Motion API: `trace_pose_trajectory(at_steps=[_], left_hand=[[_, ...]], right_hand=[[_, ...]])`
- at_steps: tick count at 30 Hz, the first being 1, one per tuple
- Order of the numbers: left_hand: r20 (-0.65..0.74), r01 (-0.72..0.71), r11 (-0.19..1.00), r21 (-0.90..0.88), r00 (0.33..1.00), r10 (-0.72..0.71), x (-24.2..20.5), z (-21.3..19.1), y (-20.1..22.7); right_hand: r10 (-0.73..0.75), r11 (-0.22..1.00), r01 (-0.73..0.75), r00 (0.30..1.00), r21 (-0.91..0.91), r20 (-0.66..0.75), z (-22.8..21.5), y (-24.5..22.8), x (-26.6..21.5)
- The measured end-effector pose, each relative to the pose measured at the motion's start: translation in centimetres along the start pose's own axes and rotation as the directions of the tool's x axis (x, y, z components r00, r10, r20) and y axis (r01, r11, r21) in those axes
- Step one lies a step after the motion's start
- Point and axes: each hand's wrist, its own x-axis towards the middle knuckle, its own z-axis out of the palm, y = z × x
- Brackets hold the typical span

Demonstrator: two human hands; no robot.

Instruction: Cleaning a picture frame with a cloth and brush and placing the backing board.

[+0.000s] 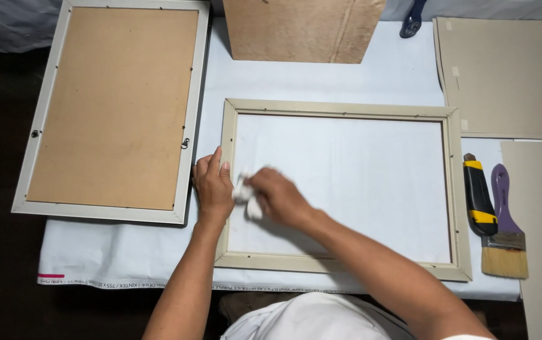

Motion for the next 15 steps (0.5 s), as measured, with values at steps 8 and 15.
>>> trace_pose_trajectory(at_steps=[8, 15], left_hand=[[0.002, 0.048, 0.999, -0.012, 0.999, -0.048, 0.3, -0.4, 0.8], [-0.017, 0.031, 0.999, 0.027, 0.999, -0.031, 0.1, 0.4, -0.1]], right_hand=[[0.046, 0.865, -0.109, 0.989, -0.49, -0.14, -1.5, 5.2, 11.0], [-0.172, 0.822, 0.193, 0.981, -0.536, 0.09, 0.2, 2.0, 4.3]])
